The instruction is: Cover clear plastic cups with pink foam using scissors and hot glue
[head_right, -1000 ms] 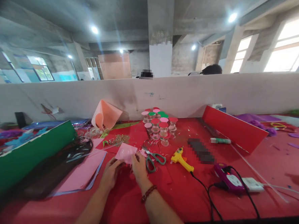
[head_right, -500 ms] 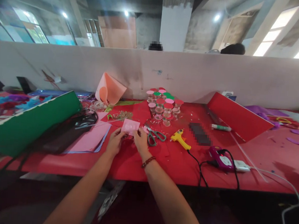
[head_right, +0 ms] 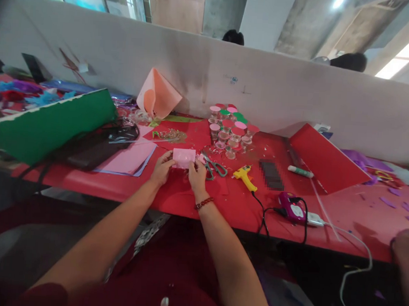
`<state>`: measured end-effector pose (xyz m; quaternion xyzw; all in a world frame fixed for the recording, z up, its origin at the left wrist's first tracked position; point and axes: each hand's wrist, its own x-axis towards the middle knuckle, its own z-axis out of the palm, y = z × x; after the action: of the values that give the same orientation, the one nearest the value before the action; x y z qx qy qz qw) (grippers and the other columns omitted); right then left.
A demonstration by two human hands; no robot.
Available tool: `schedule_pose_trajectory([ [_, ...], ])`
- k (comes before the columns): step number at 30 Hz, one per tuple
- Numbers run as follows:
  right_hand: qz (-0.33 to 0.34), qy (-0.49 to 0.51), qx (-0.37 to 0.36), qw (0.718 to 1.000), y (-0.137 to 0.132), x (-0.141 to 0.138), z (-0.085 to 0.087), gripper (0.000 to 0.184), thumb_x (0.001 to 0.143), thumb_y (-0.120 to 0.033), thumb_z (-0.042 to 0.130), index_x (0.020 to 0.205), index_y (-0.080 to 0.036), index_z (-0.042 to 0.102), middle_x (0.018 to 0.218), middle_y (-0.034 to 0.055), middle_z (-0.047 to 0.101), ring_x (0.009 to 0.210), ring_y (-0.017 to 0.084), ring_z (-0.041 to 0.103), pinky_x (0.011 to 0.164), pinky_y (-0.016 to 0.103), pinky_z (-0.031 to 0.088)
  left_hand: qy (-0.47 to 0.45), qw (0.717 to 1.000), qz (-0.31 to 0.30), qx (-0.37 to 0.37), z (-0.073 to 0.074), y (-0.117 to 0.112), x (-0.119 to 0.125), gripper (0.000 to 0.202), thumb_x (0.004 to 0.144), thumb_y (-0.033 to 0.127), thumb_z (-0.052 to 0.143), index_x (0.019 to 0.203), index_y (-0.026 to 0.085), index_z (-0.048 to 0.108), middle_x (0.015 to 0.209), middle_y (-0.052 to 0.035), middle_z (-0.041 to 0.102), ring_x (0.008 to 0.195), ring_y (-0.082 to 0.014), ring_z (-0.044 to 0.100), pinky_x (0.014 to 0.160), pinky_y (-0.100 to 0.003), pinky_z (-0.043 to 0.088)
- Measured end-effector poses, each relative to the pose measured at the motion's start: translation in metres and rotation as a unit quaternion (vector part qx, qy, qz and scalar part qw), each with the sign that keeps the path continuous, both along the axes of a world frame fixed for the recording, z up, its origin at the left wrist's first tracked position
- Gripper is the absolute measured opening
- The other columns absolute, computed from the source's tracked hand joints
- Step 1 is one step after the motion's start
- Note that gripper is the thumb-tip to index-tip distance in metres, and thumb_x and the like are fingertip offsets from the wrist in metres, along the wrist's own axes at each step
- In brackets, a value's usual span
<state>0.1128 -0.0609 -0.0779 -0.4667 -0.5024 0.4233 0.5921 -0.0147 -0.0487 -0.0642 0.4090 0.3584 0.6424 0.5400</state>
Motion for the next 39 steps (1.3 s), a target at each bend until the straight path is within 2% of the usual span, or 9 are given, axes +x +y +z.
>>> schedule_pose_trajectory([
  [6, -0.015, -0.006, 0.017, 1.0, -0.02, 0.004, 0.008, 0.02, 0.077, -0.035, 0.05, 0.063, -0.022, 0.044, 0.052, -0.0059, 0.047, 0.048, 0.011, 0.047, 0.047, 0.022, 0.038, 0.059, 0.998, 0.008, 0.031, 0.001, -0.027, 0.001, 0.037, 0.06, 0.019, 0.065, 0.097, 0.017, 0.068, 0.083, -0.0019, 0.073, 0.079, -0.0169, 0.064, 0.073, -0.027, 0.048],
  [12, 0.024, -0.013, -0.016, 0.999, -0.042, 0.006, 0.004, 0.016, 0.075, -0.035, 0.052, 0.068, -0.021, 0.05, 0.049, -0.0062, 0.051, 0.044, 0.012, 0.049, 0.045, 0.023, 0.039, 0.084, 0.996, 0.02, 0.023, -0.007, -0.043, -0.002, 0.035, 0.061, 0.019, 0.063, 0.095, 0.016, 0.068, 0.074, 0.0003, 0.069, 0.068, -0.0136, 0.059, 0.068, -0.025, 0.044],
  [16, 0.043, -0.021, -0.039, 0.998, -0.049, 0.009, -0.002, 0.014, 0.074, -0.034, 0.052, 0.069, -0.021, 0.051, 0.048, -0.0062, 0.052, 0.043, 0.012, 0.051, 0.045, 0.023, 0.039, 0.087, 0.996, 0.015, 0.007, -0.011, -0.047, -0.005, 0.033, 0.059, 0.018, 0.063, 0.092, 0.016, 0.068, 0.069, 0.0016, 0.066, 0.065, -0.0132, 0.057, 0.066, -0.025, 0.043],
  [21, 0.029, -0.02, -0.035, 0.999, -0.048, 0.011, -0.004, 0.013, 0.074, -0.034, 0.049, 0.068, -0.022, 0.048, 0.05, -0.0059, 0.052, 0.048, 0.012, 0.054, 0.048, 0.022, 0.04, 0.092, 0.996, -0.008, 0.002, -0.009, -0.049, -0.002, 0.03, 0.057, 0.017, 0.064, 0.086, 0.016, 0.069, 0.071, -0.0005, 0.068, 0.068, -0.0153, 0.059, 0.068, -0.027, 0.045],
  [31, 0.019, -0.007, -0.01, 1.0, -0.048, 0.012, -0.004, 0.012, 0.074, -0.033, 0.049, 0.068, -0.022, 0.049, 0.051, -0.0063, 0.052, 0.047, 0.011, 0.052, 0.05, 0.022, 0.04, 0.102, 0.994, -0.037, 0.006, -0.01, -0.049, -0.004, 0.034, 0.057, 0.018, 0.065, 0.091, 0.014, 0.07, 0.078, -0.0034, 0.072, 0.074, -0.0183, 0.063, 0.071, -0.029, 0.047],
  [36, 0.02, -0.001, -0.005, 1.0, -0.047, 0.012, -0.007, 0.011, 0.073, -0.031, 0.05, 0.069, -0.021, 0.049, 0.051, -0.007, 0.051, 0.047, 0.011, 0.052, 0.05, 0.023, 0.04, 0.104, 0.993, -0.044, 0.018, -0.012, -0.05, -0.004, 0.035, 0.058, 0.02, 0.065, 0.092, 0.015, 0.069, 0.085, -0.0045, 0.072, 0.082, -0.0195, 0.064, 0.079, -0.031, 0.048],
  [39, 0.02, 0.002, -0.005, 1.0, -0.047, 0.012, -0.008, 0.012, 0.073, -0.031, 0.052, 0.067, -0.021, 0.049, 0.051, -0.0065, 0.052, 0.048, 0.011, 0.053, 0.05, 0.022, 0.041, 0.112, 0.993, -0.04, 0.02, -0.012, -0.046, -0.002, 0.034, 0.058, 0.019, 0.066, 0.091, 0.014, 0.068, 0.084, -0.0041, 0.071, 0.08, -0.0189, 0.063, 0.08, -0.032, 0.047],
])
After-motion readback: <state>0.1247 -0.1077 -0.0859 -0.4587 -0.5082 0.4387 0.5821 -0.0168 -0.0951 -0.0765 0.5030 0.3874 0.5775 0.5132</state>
